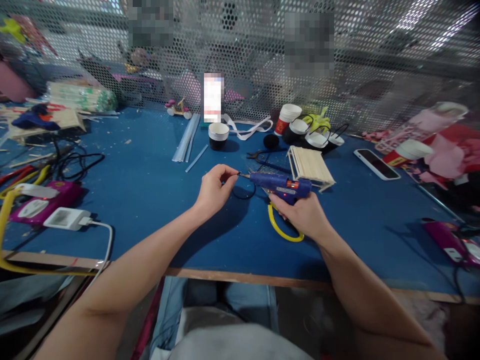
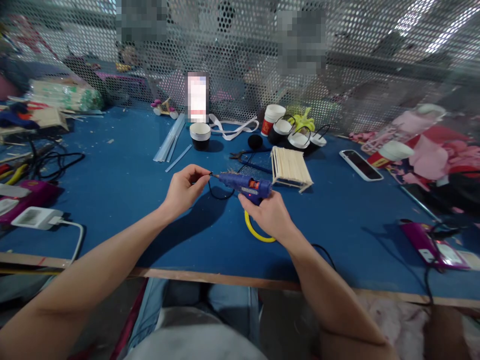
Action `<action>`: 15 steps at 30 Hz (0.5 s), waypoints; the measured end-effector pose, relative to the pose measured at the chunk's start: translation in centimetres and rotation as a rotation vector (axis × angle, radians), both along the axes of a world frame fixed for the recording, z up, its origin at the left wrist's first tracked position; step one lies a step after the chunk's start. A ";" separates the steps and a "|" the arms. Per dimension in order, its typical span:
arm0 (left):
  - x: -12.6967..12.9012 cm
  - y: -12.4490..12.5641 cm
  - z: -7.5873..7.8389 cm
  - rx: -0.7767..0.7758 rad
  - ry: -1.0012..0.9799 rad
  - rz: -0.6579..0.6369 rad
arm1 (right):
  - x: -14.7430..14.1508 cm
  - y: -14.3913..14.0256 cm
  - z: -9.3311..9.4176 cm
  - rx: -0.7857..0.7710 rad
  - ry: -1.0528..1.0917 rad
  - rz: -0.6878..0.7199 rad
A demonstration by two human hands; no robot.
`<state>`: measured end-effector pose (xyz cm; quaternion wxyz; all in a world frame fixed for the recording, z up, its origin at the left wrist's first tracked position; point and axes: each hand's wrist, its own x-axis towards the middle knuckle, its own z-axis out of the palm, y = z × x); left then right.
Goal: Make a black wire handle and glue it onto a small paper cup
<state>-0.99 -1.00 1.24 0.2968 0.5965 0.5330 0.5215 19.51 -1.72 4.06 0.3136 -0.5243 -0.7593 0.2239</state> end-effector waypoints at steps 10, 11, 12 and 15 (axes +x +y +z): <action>-0.1 0.1 0.1 -0.105 -0.222 -0.071 | 0.3 0.2 -0.2 -0.007 -0.029 -0.003; -0.1 0.2 0.2 -0.129 -0.272 -0.082 | 0.4 0.2 0.0 -0.021 -0.018 -0.006; -0.1 0.2 0.4 -0.155 -0.323 -0.091 | 0.4 0.1 0.3 -0.040 0.003 -0.014; 0.0 0.1 1.0 -0.244 -0.473 -0.113 | 0.5 -0.2 1.3 -0.105 0.099 -0.048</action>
